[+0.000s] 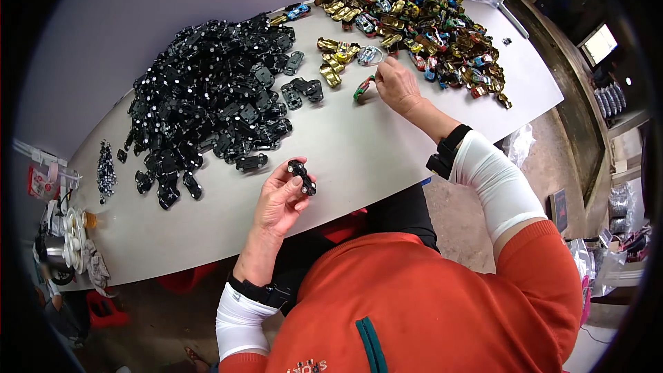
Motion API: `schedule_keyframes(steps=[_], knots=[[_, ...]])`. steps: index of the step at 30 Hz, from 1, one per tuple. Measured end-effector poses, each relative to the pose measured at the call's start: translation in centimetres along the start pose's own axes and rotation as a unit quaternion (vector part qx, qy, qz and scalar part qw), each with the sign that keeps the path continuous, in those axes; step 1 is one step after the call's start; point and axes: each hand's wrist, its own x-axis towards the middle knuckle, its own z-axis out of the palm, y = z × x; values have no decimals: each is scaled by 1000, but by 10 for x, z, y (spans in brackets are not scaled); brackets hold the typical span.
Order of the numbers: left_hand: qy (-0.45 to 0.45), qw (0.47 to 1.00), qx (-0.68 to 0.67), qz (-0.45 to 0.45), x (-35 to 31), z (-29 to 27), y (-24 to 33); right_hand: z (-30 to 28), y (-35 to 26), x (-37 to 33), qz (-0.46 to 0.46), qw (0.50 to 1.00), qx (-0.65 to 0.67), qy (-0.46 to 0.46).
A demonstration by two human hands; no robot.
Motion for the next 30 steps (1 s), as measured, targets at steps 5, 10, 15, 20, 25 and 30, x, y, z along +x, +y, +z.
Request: schedule_keyframes(steps=[5,10,15,20,25,30], knots=[[-27,999,27,-25,8,23,-8,-9,13,-24,-136,988,-61,-28],[-1,999,37,-21,9,16,-10,-44,29,-37,-181,970,-103,-125],[-7,999,38,-22,11,16,-12,-53,42,-41,27,991,75,-107],[5,1000,19,-25,9,20,-11,-84,-12,-58,-29,968,177,-175],[11,999,28,-18,5,18,-12,-75,-26,-71,-20,956,130,-262],[6,999,40,-12,5,15,-14,-64,-28,-66,-45,944,195,-261]])
